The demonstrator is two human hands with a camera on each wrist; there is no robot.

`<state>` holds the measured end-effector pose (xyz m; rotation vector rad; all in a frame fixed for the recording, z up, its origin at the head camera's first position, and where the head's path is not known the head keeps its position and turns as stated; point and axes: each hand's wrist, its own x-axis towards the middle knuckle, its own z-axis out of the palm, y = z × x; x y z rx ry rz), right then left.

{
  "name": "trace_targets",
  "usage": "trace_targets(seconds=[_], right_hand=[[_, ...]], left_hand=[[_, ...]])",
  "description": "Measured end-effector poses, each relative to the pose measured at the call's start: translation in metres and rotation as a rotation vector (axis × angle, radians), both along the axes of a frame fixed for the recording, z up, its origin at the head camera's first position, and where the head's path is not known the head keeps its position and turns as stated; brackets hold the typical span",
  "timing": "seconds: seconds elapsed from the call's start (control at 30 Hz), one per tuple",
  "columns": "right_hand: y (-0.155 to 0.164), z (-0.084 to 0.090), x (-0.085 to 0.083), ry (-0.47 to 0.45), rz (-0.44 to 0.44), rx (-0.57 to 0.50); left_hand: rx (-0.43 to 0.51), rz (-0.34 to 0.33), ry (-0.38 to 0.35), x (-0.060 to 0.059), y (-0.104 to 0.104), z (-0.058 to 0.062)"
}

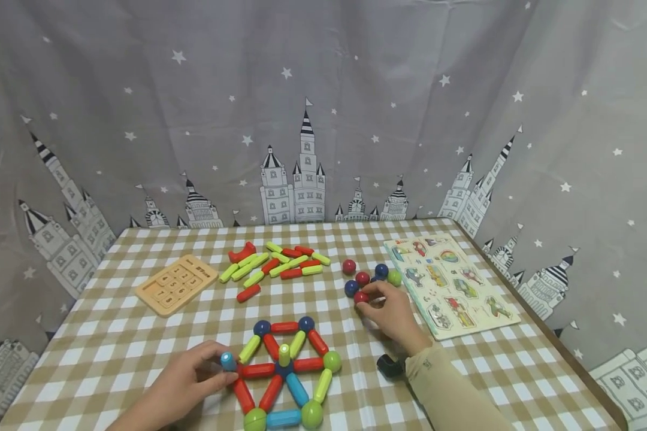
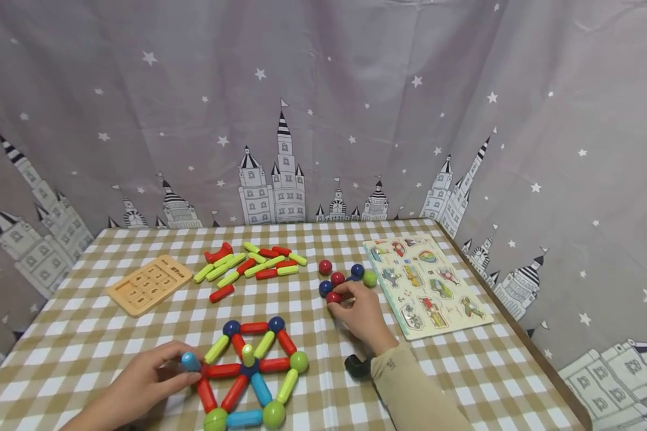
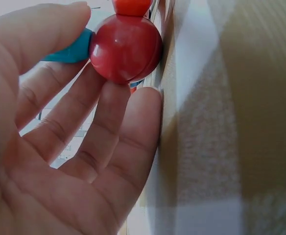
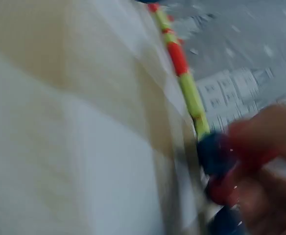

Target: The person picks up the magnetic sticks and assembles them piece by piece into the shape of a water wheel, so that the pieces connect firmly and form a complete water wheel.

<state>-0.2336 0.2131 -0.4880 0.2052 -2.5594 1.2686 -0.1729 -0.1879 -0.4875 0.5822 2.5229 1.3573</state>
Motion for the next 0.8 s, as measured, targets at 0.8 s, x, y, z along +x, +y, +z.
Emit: trace_targets(seconds=[0.8], right_hand=[[-0.062, 0.037, 0.052, -0.058, 0.637, -0.077]], left_hand=[[-0.015, 0.063, -0.032, 0.002, 0.002, 0.001]])
